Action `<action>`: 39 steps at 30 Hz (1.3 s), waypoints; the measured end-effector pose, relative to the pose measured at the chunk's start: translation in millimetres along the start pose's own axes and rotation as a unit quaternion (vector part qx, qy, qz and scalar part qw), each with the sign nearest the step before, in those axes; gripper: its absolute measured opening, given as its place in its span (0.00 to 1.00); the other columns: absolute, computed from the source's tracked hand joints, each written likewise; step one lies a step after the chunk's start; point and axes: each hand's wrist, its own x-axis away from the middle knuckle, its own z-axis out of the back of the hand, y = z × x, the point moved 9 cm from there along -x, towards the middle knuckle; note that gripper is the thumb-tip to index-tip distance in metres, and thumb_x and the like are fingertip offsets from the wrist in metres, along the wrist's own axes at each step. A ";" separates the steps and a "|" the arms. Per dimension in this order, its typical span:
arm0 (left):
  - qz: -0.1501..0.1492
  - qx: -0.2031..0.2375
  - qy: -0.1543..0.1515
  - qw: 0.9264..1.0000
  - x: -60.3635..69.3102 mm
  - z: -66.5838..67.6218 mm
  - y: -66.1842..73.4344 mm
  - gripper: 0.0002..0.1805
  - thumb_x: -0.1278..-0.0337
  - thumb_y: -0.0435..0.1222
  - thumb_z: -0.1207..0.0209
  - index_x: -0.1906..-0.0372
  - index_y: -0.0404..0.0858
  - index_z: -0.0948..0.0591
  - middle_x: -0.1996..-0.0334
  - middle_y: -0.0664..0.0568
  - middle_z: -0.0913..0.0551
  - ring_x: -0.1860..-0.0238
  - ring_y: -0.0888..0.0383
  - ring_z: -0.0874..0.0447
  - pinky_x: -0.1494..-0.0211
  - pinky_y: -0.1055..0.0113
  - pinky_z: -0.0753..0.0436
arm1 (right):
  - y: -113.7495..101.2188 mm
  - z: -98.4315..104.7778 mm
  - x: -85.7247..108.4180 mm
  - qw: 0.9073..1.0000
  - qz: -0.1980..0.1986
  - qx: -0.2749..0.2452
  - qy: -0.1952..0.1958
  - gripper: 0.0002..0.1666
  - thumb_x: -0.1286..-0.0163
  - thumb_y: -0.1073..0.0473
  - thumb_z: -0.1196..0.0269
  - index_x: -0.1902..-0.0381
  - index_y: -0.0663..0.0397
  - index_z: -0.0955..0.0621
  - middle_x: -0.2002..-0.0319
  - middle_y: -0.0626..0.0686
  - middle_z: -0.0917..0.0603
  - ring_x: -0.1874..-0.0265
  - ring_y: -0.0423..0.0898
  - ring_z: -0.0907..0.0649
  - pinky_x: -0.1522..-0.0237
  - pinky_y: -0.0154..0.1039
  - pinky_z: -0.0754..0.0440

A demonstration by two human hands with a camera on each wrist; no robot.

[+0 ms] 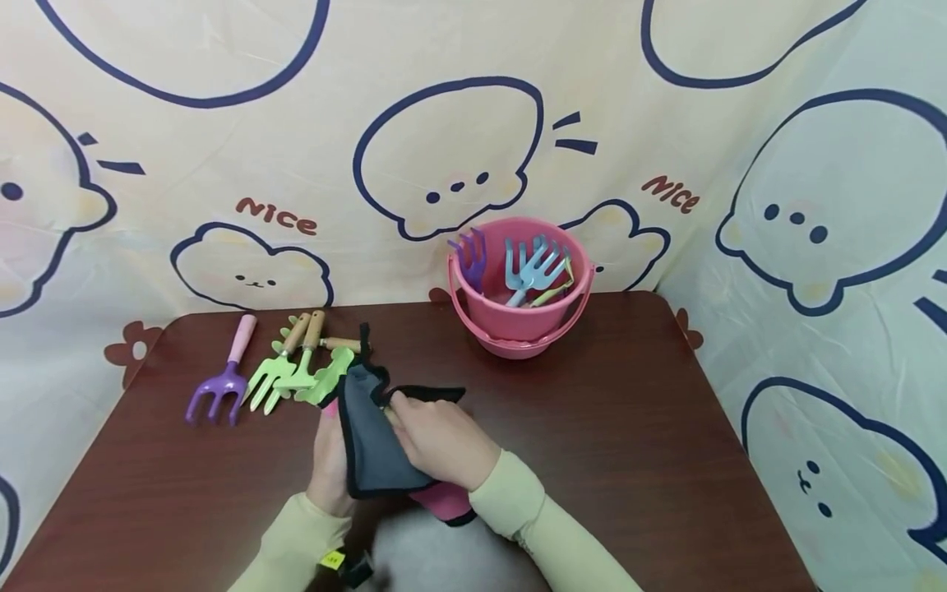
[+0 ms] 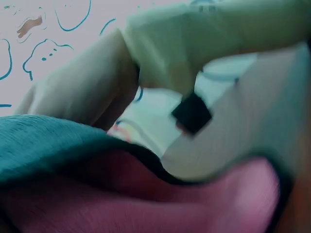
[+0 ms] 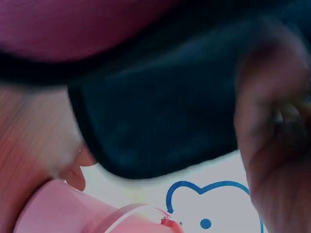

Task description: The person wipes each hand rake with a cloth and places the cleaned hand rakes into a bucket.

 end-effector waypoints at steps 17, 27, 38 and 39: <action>-0.100 -0.325 -0.157 0.927 8.9 -30.2 1.6 0.11 0.22 0.28 0.52 0.51 0.26 0.21 0.60 0.45 0.18 0.57 0.66 0.22 0.49 0.73 0.23 | -28.0 70.8 31.6 0.929 0.209 0.177 0.248 0.23 0.37 0.53 0.24 0.44 0.50 0.13 0.64 0.49 0.17 0.70 0.40 0.20 0.71 0.29 0.20; -0.050 -0.292 -0.235 0.926 8.9 -42.1 -20.6 0.13 0.20 0.37 0.47 0.45 0.32 0.22 0.61 0.54 0.21 0.59 0.64 0.21 0.51 0.72 0.21 | -19.6 75.3 35.3 0.910 0.214 0.236 0.264 0.23 0.47 0.62 0.18 0.53 0.54 0.11 0.70 0.50 0.14 0.75 0.41 0.17 0.66 0.32 0.14; -0.120 -0.351 -0.266 0.890 11.0 -54.3 -18.3 0.11 0.23 0.34 0.45 0.42 0.37 0.24 0.56 0.51 0.24 0.56 0.61 0.24 0.49 0.70 0.25 | 4.9 101.5 44.3 0.917 0.165 0.191 0.309 0.21 0.47 0.64 0.18 0.54 0.57 0.11 0.70 0.52 0.14 0.76 0.44 0.19 0.68 0.36 0.14; -0.121 -0.352 -0.269 0.888 11.3 -54.8 -18.5 0.12 0.24 0.33 0.44 0.42 0.37 0.24 0.54 0.50 0.23 0.54 0.61 0.24 0.47 0.70 0.25 | 7.5 105.1 46.0 0.917 0.158 0.186 0.316 0.21 0.47 0.64 0.19 0.54 0.57 0.11 0.70 0.52 0.14 0.77 0.44 0.19 0.69 0.36 0.14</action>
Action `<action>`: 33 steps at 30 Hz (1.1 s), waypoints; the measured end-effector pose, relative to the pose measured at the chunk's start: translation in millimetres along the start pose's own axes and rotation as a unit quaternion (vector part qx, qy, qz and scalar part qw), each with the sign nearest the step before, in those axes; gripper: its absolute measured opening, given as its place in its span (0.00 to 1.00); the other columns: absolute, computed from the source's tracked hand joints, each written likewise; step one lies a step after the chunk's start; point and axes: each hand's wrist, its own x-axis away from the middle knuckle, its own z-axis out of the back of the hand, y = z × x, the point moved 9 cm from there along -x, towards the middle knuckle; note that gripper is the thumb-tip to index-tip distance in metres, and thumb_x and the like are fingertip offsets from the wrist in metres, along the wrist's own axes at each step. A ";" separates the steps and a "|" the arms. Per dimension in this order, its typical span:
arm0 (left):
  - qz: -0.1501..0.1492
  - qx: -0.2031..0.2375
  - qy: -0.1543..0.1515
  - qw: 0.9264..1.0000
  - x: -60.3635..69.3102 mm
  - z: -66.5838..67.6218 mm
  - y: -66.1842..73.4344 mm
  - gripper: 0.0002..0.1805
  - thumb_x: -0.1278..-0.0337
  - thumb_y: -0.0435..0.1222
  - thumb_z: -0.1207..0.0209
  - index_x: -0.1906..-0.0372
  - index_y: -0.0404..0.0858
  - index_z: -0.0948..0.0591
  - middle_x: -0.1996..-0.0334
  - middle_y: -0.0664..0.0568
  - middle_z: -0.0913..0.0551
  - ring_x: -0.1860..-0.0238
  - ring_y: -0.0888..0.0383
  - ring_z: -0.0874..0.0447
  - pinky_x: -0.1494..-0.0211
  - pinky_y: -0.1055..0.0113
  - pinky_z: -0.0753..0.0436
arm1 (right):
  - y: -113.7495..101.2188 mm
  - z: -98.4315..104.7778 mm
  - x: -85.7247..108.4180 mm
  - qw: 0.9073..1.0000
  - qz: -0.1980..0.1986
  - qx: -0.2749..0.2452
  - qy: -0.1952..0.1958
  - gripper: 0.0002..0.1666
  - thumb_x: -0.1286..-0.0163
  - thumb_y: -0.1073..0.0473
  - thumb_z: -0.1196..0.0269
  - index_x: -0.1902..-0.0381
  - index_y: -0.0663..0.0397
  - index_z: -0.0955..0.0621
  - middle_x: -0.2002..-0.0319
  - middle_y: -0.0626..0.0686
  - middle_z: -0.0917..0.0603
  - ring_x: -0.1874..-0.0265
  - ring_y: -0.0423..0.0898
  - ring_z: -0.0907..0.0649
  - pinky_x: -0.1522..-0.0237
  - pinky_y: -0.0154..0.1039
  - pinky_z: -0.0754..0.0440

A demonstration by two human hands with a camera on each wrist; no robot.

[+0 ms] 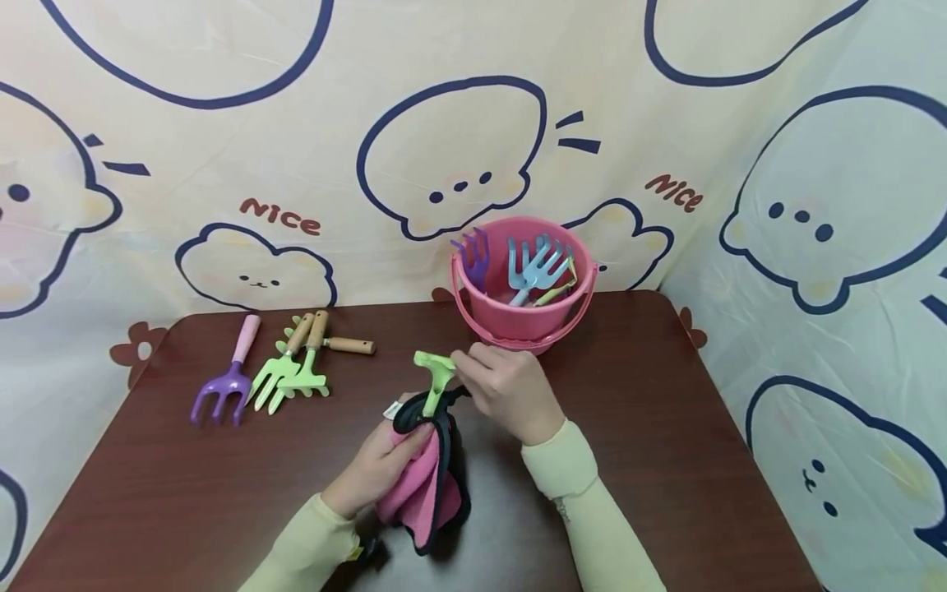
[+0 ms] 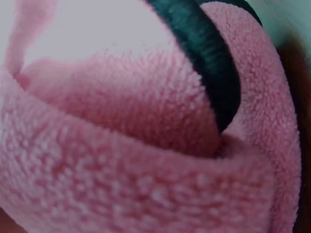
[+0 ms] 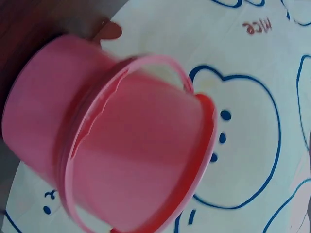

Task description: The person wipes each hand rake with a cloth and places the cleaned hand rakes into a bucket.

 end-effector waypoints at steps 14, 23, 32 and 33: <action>-0.028 0.006 0.000 1.000 2.5 3.3 9.9 0.16 0.23 0.30 0.47 0.36 0.35 0.23 0.41 0.46 0.21 0.43 0.62 0.24 0.35 0.72 0.27 | 31.5 17.5 4.9 0.977 -0.111 -0.170 0.059 0.18 0.27 0.49 0.32 0.52 0.58 0.10 0.68 0.52 0.12 0.75 0.42 0.21 0.71 0.33 0.18; -0.003 0.016 -0.002 1.000 2.0 2.8 2.5 0.19 0.24 0.32 0.45 0.34 0.36 0.25 0.43 0.46 0.21 0.45 0.62 0.25 0.37 0.72 0.27 | 40.5 8.3 7.7 0.956 -0.176 -0.234 0.003 0.21 0.37 0.73 0.28 0.45 0.58 0.12 0.71 0.52 0.12 0.78 0.38 0.20 0.73 0.32 0.18; 0.044 0.017 0.041 0.998 -1.7 19.5 -11.4 0.16 0.24 0.36 0.42 0.37 0.40 0.23 0.47 0.43 0.18 0.48 0.61 0.23 0.41 0.72 0.26 | 69.2 51.2 17.7 0.954 -0.232 -0.130 0.137 0.21 0.31 0.71 0.33 0.41 0.58 0.15 0.79 0.53 0.17 0.84 0.35 0.24 0.79 0.25 0.28; 0.050 0.022 0.048 0.997 -1.6 21.5 -12.8 0.15 0.24 0.36 0.42 0.38 0.40 0.23 0.47 0.42 0.18 0.48 0.61 0.23 0.40 0.72 0.26 | 73.9 55.6 20.4 0.947 -0.250 -0.125 0.157 0.22 0.29 0.70 0.34 0.39 0.56 0.16 0.78 0.54 0.17 0.84 0.34 0.25 0.79 0.24 0.27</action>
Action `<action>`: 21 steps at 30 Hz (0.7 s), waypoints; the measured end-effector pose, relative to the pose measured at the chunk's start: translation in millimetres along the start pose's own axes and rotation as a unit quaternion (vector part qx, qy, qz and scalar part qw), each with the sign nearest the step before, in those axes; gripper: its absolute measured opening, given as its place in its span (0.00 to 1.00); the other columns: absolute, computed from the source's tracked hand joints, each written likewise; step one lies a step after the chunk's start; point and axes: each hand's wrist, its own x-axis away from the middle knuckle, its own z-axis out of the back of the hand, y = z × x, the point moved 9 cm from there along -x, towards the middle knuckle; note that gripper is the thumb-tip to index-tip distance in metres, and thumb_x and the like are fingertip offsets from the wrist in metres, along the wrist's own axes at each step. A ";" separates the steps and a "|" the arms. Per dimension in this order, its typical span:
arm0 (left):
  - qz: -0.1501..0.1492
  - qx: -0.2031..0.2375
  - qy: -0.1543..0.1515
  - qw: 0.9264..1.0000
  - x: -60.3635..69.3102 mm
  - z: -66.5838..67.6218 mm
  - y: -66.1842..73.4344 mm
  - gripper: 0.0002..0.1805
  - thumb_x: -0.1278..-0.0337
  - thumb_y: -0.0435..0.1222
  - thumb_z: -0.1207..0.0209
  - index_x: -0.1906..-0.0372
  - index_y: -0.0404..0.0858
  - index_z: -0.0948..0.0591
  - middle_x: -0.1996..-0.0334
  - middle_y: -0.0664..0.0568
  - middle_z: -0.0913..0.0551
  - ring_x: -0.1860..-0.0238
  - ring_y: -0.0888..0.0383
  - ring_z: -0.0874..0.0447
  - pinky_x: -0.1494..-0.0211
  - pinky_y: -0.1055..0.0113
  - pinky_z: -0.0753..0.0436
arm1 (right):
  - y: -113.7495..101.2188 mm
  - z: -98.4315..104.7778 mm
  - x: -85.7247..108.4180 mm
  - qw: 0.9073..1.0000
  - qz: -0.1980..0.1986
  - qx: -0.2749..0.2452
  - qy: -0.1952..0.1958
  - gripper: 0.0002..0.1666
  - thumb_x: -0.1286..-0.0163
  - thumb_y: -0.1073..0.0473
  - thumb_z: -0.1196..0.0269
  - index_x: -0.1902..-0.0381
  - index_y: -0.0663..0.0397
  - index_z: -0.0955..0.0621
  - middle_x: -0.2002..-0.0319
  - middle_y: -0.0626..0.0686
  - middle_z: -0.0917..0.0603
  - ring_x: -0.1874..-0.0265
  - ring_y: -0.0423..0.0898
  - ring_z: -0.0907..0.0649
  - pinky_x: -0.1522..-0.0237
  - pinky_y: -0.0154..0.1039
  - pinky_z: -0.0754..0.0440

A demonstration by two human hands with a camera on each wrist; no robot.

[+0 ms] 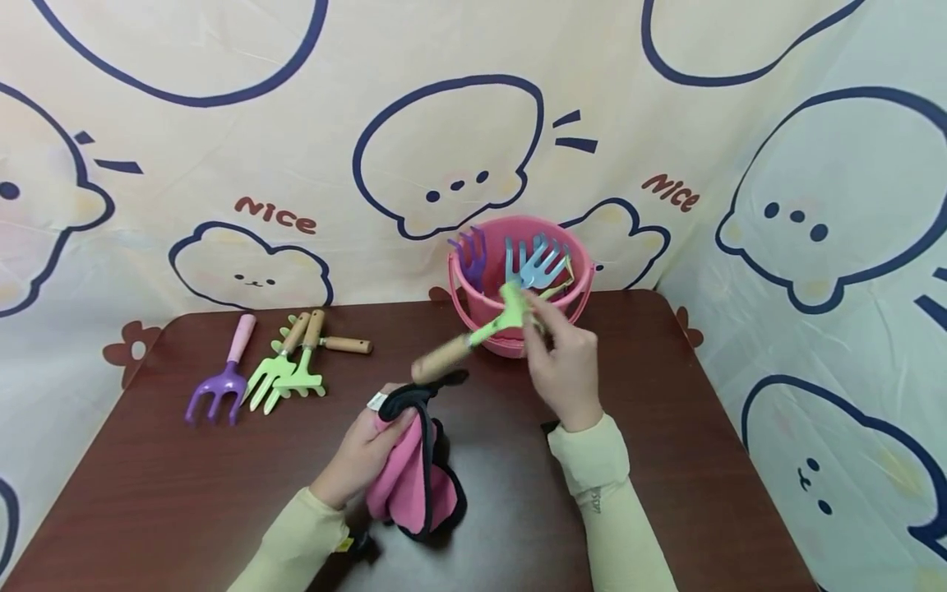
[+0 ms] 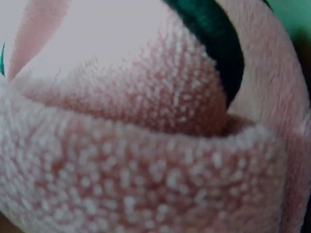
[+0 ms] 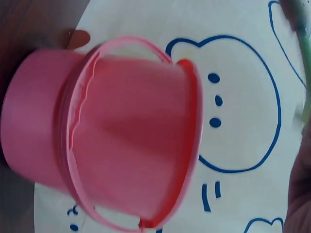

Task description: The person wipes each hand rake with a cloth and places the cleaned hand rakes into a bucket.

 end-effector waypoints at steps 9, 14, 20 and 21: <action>0.011 0.012 0.006 1.000 0.6 4.4 -3.4 0.15 0.25 0.37 0.42 0.39 0.41 0.23 0.46 0.47 0.18 0.48 0.59 0.22 0.40 0.71 0.25 | 28.1 34.9 6.9 0.971 -0.087 0.094 0.203 0.19 0.22 0.59 0.40 0.36 0.53 0.18 0.80 0.59 0.21 0.84 0.27 0.33 0.76 0.21 0.33; 0.021 0.028 0.007 0.999 0.6 4.3 -4.5 0.15 0.25 0.37 0.41 0.39 0.42 0.22 0.48 0.47 0.18 0.49 0.58 0.23 0.41 0.70 0.25 | 42.7 40.8 13.8 0.959 -0.119 0.031 0.257 0.18 0.21 0.59 0.41 0.37 0.53 0.18 0.75 0.59 0.17 0.83 0.28 0.24 0.74 0.22 0.24; 0.025 0.028 0.009 0.999 0.2 5.2 -4.3 0.15 0.25 0.37 0.42 0.39 0.42 0.22 0.49 0.48 0.19 0.50 0.56 0.24 0.43 0.69 0.26 | 47.4 38.9 16.8 0.953 -0.113 0.098 0.263 0.18 0.21 0.60 0.42 0.36 0.52 0.20 0.67 0.59 0.12 0.77 0.43 0.15 0.68 0.28 0.16; 0.026 0.027 0.008 0.999 0.4 5.2 -4.7 0.15 0.25 0.37 0.42 0.39 0.42 0.22 0.49 0.48 0.19 0.50 0.56 0.24 0.43 0.69 0.26 | 48.1 33.7 15.6 0.957 -0.112 0.119 0.241 0.19 0.22 0.62 0.41 0.36 0.53 0.20 0.63 0.60 0.11 0.74 0.47 0.13 0.64 0.32 0.14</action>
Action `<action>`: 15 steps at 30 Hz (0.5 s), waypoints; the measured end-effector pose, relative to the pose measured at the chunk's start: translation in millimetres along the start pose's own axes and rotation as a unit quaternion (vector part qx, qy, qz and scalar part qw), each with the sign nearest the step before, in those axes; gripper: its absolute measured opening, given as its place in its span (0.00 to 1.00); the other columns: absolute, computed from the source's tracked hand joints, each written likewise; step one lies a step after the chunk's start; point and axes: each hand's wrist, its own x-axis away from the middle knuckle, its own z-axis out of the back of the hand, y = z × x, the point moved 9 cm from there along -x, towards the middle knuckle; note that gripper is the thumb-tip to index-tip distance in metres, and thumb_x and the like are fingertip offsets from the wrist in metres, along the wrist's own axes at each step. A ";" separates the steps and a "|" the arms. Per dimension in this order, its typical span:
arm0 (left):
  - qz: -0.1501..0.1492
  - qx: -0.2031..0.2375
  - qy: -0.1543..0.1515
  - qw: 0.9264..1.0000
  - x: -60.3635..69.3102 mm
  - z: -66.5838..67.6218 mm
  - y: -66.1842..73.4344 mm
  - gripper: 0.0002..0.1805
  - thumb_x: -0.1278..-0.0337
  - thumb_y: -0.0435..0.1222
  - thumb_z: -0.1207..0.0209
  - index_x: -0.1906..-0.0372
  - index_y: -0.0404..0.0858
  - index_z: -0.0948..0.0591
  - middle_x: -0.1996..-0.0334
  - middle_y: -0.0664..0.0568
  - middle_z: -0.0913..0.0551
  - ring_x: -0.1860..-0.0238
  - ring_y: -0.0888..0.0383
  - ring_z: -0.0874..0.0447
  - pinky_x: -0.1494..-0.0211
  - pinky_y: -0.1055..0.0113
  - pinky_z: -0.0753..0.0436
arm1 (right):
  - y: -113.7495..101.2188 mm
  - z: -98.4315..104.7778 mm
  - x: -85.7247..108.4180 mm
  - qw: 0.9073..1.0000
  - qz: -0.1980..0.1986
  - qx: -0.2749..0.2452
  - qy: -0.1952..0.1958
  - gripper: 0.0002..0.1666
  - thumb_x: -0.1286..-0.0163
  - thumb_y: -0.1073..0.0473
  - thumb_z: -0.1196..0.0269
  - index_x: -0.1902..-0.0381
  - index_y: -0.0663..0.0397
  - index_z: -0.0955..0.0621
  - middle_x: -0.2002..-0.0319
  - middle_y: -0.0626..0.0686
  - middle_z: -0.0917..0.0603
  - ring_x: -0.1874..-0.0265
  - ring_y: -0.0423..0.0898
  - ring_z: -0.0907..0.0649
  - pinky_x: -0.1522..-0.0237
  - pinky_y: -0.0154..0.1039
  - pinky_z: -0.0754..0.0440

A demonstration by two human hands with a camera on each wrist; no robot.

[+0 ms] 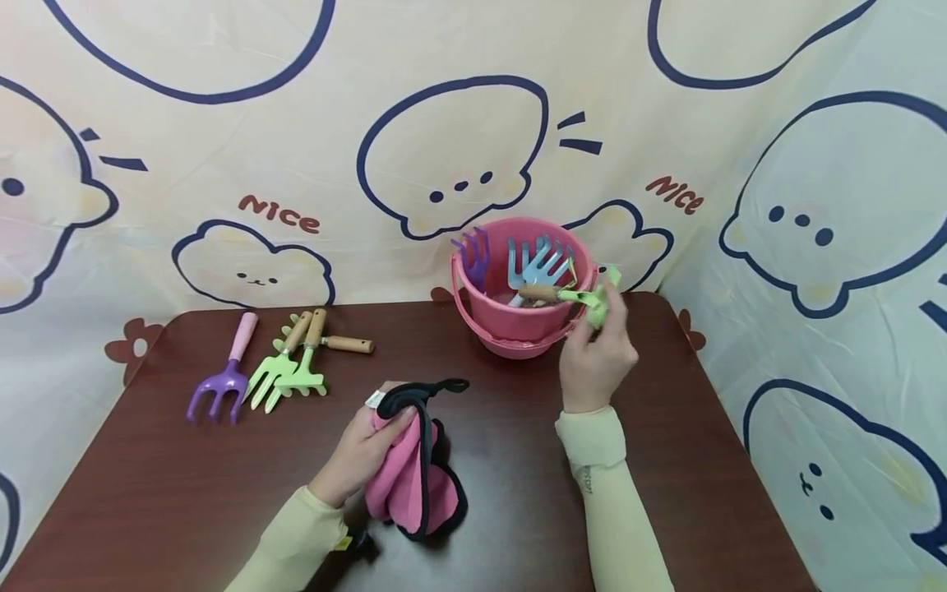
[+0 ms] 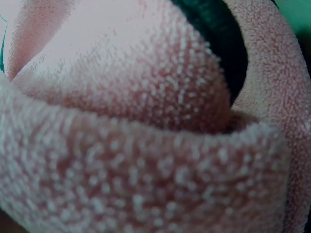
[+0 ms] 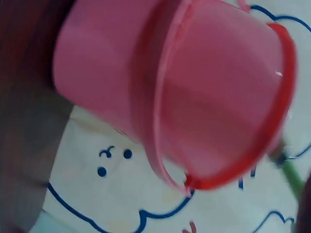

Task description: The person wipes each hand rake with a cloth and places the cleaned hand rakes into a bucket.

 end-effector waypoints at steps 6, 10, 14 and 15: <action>0.003 0.000 -0.001 1.000 0.2 -0.8 -1.9 0.15 0.25 0.38 0.41 0.39 0.43 0.22 0.48 0.48 0.18 0.49 0.58 0.23 0.41 0.70 0.25 | 5.6 -47.5 15.0 0.971 -0.004 0.050 -0.234 0.30 0.24 0.54 0.37 0.27 0.51 0.26 0.69 0.58 0.13 0.76 0.54 0.18 0.67 0.44 0.15; -0.001 -0.002 -0.004 1.000 -0.5 -1.7 -1.6 0.15 0.25 0.38 0.41 0.39 0.42 0.22 0.48 0.48 0.18 0.49 0.57 0.23 0.41 0.70 0.25 | 15.8 -65.7 28.1 0.924 -0.065 0.023 -0.377 0.42 0.22 0.42 0.39 0.18 0.42 0.40 0.80 0.53 0.21 0.83 0.49 0.23 0.77 0.39 0.27; 0.005 -0.003 -0.009 1.000 -0.6 -2.3 -2.8 0.15 0.25 0.38 0.41 0.39 0.43 0.22 0.48 0.48 0.18 0.49 0.57 0.23 0.41 0.70 0.25 | 24.8 -72.6 36.9 0.881 -0.115 0.000 -0.460 0.50 0.22 0.41 0.41 0.15 0.35 0.56 0.79 0.53 0.18 0.82 0.51 0.20 0.73 0.42 0.25; 0.007 -0.004 -0.009 1.000 -0.5 -2.3 -3.3 0.15 0.25 0.39 0.41 0.39 0.44 0.22 0.48 0.49 0.18 0.49 0.57 0.23 0.41 0.70 0.26 | 26.5 -73.8 38.8 0.873 -0.119 0.007 -0.473 0.51 0.21 0.41 0.41 0.15 0.34 0.59 0.79 0.53 0.18 0.82 0.51 0.20 0.72 0.42 0.25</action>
